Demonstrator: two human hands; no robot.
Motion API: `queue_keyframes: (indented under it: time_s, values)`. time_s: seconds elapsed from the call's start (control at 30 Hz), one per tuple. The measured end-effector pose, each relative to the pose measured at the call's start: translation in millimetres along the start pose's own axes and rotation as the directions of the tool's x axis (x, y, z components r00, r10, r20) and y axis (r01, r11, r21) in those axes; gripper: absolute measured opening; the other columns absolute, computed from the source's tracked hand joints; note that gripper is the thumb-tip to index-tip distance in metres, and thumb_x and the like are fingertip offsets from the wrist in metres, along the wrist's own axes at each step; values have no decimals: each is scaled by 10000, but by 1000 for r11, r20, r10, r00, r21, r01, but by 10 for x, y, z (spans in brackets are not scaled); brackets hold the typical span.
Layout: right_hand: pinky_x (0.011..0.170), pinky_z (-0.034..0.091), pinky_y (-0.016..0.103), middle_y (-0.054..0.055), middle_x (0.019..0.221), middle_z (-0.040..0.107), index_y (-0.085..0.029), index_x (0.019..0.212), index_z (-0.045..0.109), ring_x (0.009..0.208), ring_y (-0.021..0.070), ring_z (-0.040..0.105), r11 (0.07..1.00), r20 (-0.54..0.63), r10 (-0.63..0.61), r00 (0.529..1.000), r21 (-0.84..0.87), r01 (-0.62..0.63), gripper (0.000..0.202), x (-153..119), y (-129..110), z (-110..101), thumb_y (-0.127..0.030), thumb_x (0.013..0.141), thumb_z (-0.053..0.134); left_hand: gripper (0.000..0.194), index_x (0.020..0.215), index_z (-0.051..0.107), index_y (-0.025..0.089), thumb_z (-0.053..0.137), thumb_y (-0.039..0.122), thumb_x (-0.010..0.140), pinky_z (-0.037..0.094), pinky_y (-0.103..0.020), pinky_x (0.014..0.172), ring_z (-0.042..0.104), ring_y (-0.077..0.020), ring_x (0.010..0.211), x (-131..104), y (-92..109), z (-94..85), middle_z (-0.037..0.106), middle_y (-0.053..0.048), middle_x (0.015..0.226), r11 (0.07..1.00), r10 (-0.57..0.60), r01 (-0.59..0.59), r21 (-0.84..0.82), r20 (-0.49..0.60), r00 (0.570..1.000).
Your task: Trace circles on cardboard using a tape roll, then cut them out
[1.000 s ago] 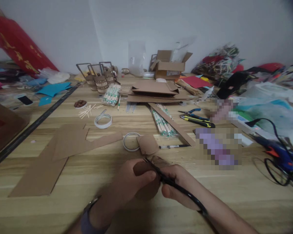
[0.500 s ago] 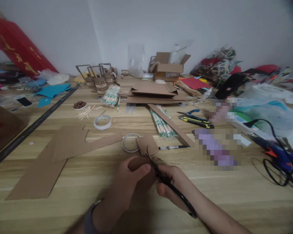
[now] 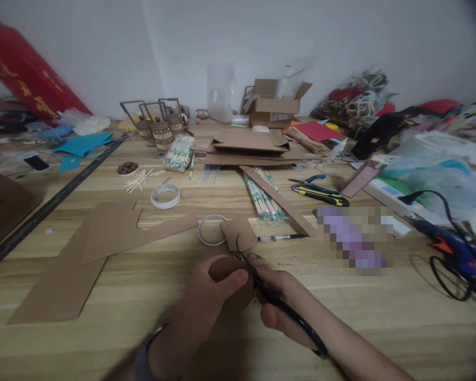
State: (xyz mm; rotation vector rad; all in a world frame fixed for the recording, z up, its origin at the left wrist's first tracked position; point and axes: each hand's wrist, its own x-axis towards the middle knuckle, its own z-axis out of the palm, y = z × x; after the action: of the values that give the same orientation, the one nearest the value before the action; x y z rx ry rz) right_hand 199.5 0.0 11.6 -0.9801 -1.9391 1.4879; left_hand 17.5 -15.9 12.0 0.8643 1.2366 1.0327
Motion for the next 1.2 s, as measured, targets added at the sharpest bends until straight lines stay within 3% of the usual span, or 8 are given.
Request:
queue_keyframes:
  time_s: [0.23, 0.33, 0.57, 0.8, 1.0, 1.2]
  values:
    - [523, 302, 230, -27, 690, 449, -155, 970, 649, 603, 128, 343, 1000, -11, -29, 1000, -8, 29, 673, -3, -29, 0, -801, 781, 643, 233, 840, 762, 199, 800, 371, 687, 519, -292, 706, 701, -225, 792, -14, -13, -11, 801, -15, 825, 998, 20, -20, 60, -3, 1000]
    - [504, 287, 229, -25, 672, 460, -142, 999, 665, 593, 132, 356, 1000, -6, 11, 1000, 20, -11, 720, -7, -22, 4, -822, 764, 637, 223, 836, 756, 199, 796, 374, 704, 515, -284, 695, 690, -212, 768, -10, -34, -23, 789, -8, 802, 997, 34, -35, 66, 13, 999]
    - [498, 264, 223, -31, 654, 457, -152, 930, 657, 591, 128, 353, 999, -1, 45, 999, -13, -45, 600, -17, -4, 21, -733, 784, 686, 178, 796, 738, 201, 772, 351, 707, 509, -296, 709, 700, -224, 789, -31, 10, -15, 787, -9, 800, 992, 64, -66, 105, 22, 998]
    - [517, 285, 232, -36, 662, 422, -161, 847, 634, 595, 123, 304, 998, -21, 54, 998, -37, -55, 574, -15, -91, 29, -730, 786, 681, 187, 796, 738, 203, 779, 352, 691, 503, -300, 696, 696, -231, 786, -22, -17, -14, 785, -9, 794, 992, 56, -56, 112, 4, 998]
    - [528, 308, 234, -48, 659, 375, -187, 749, 556, 592, 118, 282, 999, -40, -41, 998, -33, 40, 537, 6, -114, 44, -709, 840, 645, 179, 763, 718, 199, 780, 348, 684, 491, -290, 678, 676, -213, 746, -24, 11, -12, 761, 2, 752, 992, 51, -52, 112, 14, 999]
    - [509, 263, 239, -34, 675, 407, -179, 770, 577, 603, 126, 318, 998, -32, -50, 998, -39, 49, 630, -22, -55, 41, -805, 833, 572, 182, 790, 727, 200, 788, 340, 692, 498, -288, 696, 687, -217, 776, -31, -14, -30, 777, 2, 781, 995, 57, -59, 80, 33, 998]
